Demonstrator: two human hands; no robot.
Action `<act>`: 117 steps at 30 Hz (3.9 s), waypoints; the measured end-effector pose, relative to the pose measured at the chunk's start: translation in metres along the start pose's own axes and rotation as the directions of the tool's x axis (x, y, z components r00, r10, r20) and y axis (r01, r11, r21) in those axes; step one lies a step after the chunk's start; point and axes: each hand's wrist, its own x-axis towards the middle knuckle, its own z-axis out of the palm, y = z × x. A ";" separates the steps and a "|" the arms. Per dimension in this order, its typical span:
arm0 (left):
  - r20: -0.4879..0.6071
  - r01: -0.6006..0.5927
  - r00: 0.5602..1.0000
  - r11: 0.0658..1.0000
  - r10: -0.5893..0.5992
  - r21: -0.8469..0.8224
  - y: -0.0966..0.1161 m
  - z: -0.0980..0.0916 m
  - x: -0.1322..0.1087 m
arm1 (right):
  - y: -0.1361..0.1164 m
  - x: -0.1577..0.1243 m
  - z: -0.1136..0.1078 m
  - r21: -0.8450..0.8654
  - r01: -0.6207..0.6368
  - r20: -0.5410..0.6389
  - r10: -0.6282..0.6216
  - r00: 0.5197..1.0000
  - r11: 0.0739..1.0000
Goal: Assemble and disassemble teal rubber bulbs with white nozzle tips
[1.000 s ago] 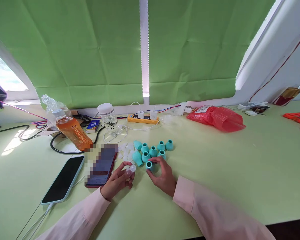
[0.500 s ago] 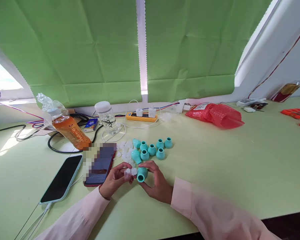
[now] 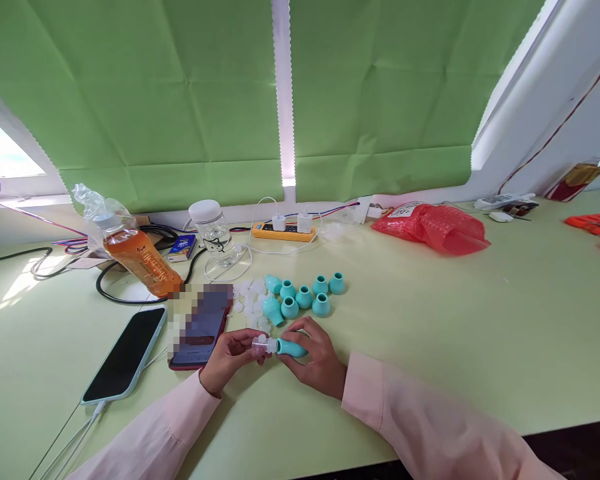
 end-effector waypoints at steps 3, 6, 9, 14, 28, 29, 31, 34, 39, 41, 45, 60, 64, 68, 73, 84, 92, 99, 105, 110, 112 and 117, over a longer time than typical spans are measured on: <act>-0.033 -0.010 0.999 1.000 0.010 0.018 -0.001 0.002 -0.001 | -0.002 -0.001 0.000 -0.003 -0.010 0.042 0.010 0.999 1.000; -0.052 -0.013 0.999 0.998 0.017 0.059 -0.002 0.003 -0.002 | -0.002 -0.001 0.000 -0.041 0.013 0.066 -0.010 0.998 0.999; -0.030 -0.021 0.999 0.995 0.024 0.096 -0.004 0.005 -0.003 | 0.001 -0.003 0.000 -0.078 0.024 0.074 -0.018 0.997 0.997; -0.055 -0.074 0.995 0.973 0.088 0.221 -0.008 0.007 -0.006 | 0.006 -0.007 0.004 -0.092 0.003 0.075 0.004 0.997 0.996; 0.045 -0.299 0.937 0.728 0.347 0.617 -0.009 0.010 -0.013 | -0.011 -0.001 0.007 0.172 -0.393 0.183 0.363 0.914 0.903; 0.064 -0.320 0.929 0.704 0.365 0.634 -0.010 0.009 -0.013 | -0.011 -0.001 0.006 0.186 -0.413 0.204 0.377 0.904 0.891; 0.093 -0.349 0.918 0.674 0.385 0.652 -0.010 0.008 -0.013 | -0.010 -0.001 0.006 0.213 -0.449 0.242 0.398 0.885 0.868; 0.122 -0.358 0.921 0.677 0.371 0.643 -0.008 0.008 -0.013 | -0.009 0.000 0.005 0.250 -0.490 0.282 0.421 0.862 0.835; 0.134 -0.356 0.929 0.736 0.345 0.576 -0.006 0.011 -0.013 | -0.011 0.001 0.005 0.282 -0.536 0.314 0.451 0.835 0.796; 0.134 -0.367 0.922 0.711 0.363 0.600 -0.006 0.012 -0.013 | -0.013 0.002 0.005 0.276 -0.518 0.290 0.444 0.848 0.810; 0.166 -0.424 0.887 0.616 0.431 0.664 0.001 0.009 -0.016 | -0.015 0.004 0.002 0.275 -0.433 0.253 0.371 0.894 0.858; 0.184 -0.163 0.839 -0.086 0.511 0.983 0.013 -0.024 0.009 | -0.012 0.000 -0.001 0.189 -0.374 0.225 0.331 0.916 0.908; 0.123 -0.047 0.881 -0.173 0.458 0.984 0.013 -0.030 0.012 | -0.010 -0.004 0.002 0.220 -0.441 0.210 0.400 0.892 0.870; 0.066 0.060 0.893 -0.263 0.446 0.963 0.015 -0.037 0.019 | -0.008 -0.006 0.003 0.268 -0.461 0.224 0.411 0.884 0.846; 0.179 -0.037 0.908 -0.352 0.379 0.935 0.013 -0.040 0.026 | -0.008 -0.006 0.003 0.266 -0.439 0.242 0.382 0.892 0.858; 0.302 -0.209 0.889 -0.281 0.345 0.936 0.026 -0.041 0.025 | -0.005 -0.007 0.004 0.224 -0.421 0.243 0.368 0.897 0.879; 0.373 -0.349 0.877 -0.131 0.303 0.928 0.033 -0.040 0.020 | -0.007 -0.005 0.003 0.203 -0.408 0.242 0.358 0.902 0.890; 0.026 -0.287 0.881 0.490 0.472 0.823 0.037 -0.016 0.003 | -0.010 -0.002 0.001 0.178 -0.364 0.236 0.319 0.918 0.914; 0.052 -0.215 0.977 0.940 0.208 0.267 0.024 0.014 -0.004 | -0.013 -0.002 0.000 0.148 -0.308 0.247 0.267 0.931 0.940; 0.122 -0.101 0.987 0.994 0.105 -0.040 0.014 0.019 -0.006 | -0.014 -0.002 0.001 0.160 -0.324 0.270 0.275 0.923 0.932; 0.131 -0.089 0.986 0.987 0.107 -0.134 0.011 0.020 -0.006 | -0.014 -0.003 0.001 0.156 -0.328 0.273 0.278 0.921 0.932; 0.076 -0.082 0.992 0.967 0.103 -0.242 0.004 0.026 -0.008 | -0.017 -0.004 0.002 0.154 -0.320 0.291 0.266 0.919 0.935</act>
